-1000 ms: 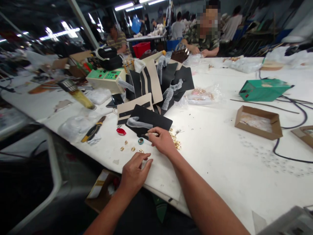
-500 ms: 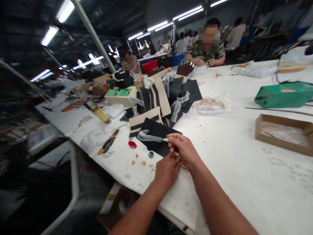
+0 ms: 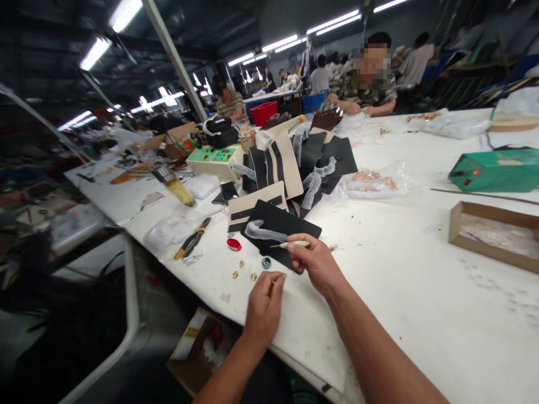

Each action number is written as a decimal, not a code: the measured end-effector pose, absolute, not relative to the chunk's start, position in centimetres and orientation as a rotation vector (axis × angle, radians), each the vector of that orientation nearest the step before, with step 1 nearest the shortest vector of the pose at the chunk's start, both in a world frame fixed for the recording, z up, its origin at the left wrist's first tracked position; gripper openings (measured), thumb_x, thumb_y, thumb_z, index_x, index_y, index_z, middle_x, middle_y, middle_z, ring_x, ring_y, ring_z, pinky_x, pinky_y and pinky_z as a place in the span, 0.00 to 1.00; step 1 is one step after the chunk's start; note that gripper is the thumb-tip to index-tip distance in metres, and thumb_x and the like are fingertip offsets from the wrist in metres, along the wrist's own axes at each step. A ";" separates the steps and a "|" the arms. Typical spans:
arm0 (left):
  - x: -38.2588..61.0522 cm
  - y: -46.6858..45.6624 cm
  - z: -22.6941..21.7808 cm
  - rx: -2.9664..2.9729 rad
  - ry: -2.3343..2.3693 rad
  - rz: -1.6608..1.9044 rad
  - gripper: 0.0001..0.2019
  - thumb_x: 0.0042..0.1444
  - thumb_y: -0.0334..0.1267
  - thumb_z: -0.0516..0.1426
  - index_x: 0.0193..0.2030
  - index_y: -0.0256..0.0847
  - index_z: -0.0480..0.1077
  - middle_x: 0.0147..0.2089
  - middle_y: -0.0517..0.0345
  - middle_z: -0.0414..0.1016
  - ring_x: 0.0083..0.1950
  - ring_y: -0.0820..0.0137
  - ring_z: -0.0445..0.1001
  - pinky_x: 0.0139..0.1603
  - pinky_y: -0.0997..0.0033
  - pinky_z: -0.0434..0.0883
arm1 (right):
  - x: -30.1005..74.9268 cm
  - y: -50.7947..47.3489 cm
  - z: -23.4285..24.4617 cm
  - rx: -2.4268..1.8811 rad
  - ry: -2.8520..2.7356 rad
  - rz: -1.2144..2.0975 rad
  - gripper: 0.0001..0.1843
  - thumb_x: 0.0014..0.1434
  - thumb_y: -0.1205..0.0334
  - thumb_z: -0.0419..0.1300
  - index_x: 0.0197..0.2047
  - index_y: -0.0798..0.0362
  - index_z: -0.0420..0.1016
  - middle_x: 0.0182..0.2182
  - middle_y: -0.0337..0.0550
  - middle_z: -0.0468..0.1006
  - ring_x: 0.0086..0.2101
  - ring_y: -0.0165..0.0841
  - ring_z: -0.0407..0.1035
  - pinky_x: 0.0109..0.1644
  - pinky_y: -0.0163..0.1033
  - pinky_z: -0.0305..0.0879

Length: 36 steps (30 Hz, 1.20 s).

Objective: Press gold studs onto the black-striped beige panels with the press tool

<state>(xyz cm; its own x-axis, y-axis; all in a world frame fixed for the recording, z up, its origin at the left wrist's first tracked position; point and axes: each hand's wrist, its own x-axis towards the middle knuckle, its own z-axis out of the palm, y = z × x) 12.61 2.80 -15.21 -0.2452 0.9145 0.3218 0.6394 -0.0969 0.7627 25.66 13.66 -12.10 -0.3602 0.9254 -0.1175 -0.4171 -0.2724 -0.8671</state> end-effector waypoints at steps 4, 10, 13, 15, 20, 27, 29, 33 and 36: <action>8.3 0.8 -16.0 1.526 1.964 1.469 0.09 0.71 0.41 0.55 0.46 0.43 0.76 0.44 0.54 0.80 0.47 0.64 0.79 0.51 0.64 0.75 | 23.4 11.6 -12.8 -0.827 -1.119 1.799 0.21 0.51 0.50 0.77 0.42 0.54 0.82 0.19 0.34 0.72 0.20 0.27 0.62 0.24 0.34 0.58; 6.4 0.3 -17.8 1.380 1.996 1.504 0.10 0.71 0.44 0.56 0.49 0.43 0.76 0.44 0.55 0.81 0.45 0.64 0.79 0.48 0.64 0.75 | 22.2 9.5 -13.1 -0.873 -1.442 1.600 0.18 0.63 0.44 0.69 0.43 0.52 0.80 0.23 0.35 0.74 0.23 0.29 0.68 0.30 0.36 0.64; 6.6 0.5 -17.8 1.376 1.975 1.507 0.09 0.71 0.43 0.56 0.49 0.44 0.76 0.44 0.55 0.81 0.46 0.65 0.79 0.49 0.65 0.76 | 22.1 9.5 -13.2 -0.869 -1.485 1.562 0.18 0.66 0.44 0.66 0.43 0.51 0.78 0.25 0.35 0.75 0.24 0.30 0.69 0.31 0.36 0.66; 6.7 0.5 -17.7 1.386 1.964 1.515 0.08 0.70 0.42 0.57 0.49 0.44 0.76 0.45 0.55 0.81 0.46 0.66 0.79 0.48 0.66 0.75 | 22.0 9.6 -13.3 -0.878 -1.495 1.564 0.18 0.66 0.43 0.66 0.43 0.51 0.78 0.25 0.35 0.75 0.25 0.30 0.70 0.31 0.36 0.66; 6.9 0.5 -17.3 1.425 1.964 1.514 0.08 0.70 0.40 0.57 0.48 0.44 0.77 0.46 0.55 0.80 0.46 0.67 0.79 0.45 0.68 0.75 | 21.9 9.6 -13.3 -0.885 -1.512 1.582 0.18 0.65 0.43 0.66 0.43 0.51 0.78 0.25 0.35 0.75 0.25 0.30 0.70 0.31 0.36 0.67; 7.1 0.6 -17.2 1.449 1.966 1.528 0.07 0.70 0.40 0.57 0.47 0.44 0.77 0.45 0.55 0.81 0.46 0.67 0.79 0.46 0.69 0.76 | 22.0 9.5 -13.2 -0.914 -1.560 1.548 0.17 0.66 0.45 0.66 0.44 0.50 0.78 0.25 0.36 0.75 0.25 0.31 0.71 0.32 0.37 0.67; 7.1 0.6 -17.3 1.441 1.970 1.527 0.07 0.70 0.40 0.57 0.47 0.44 0.77 0.46 0.55 0.81 0.47 0.66 0.79 0.45 0.69 0.76 | 22.0 9.5 -13.1 -0.921 -1.575 1.535 0.16 0.66 0.46 0.65 0.44 0.50 0.78 0.25 0.36 0.75 0.25 0.31 0.71 0.32 0.37 0.67; 7.1 0.7 -17.3 1.420 1.996 1.528 0.08 0.69 0.40 0.58 0.47 0.43 0.78 0.45 0.55 0.81 0.46 0.67 0.80 0.45 0.69 0.76 | 22.3 9.6 -12.9 -0.910 -1.659 1.490 0.11 0.66 0.51 0.64 0.42 0.50 0.78 0.24 0.35 0.75 0.26 0.31 0.70 0.33 0.36 0.66; 6.8 0.9 -17.2 1.423 2.084 1.497 0.08 0.69 0.41 0.58 0.44 0.43 0.78 0.42 0.56 0.81 0.43 0.67 0.79 0.45 0.68 0.75 | 22.9 10.2 -12.7 -0.926 -1.615 1.474 0.10 0.67 0.52 0.63 0.40 0.50 0.78 0.23 0.35 0.75 0.25 0.31 0.70 0.32 0.37 0.66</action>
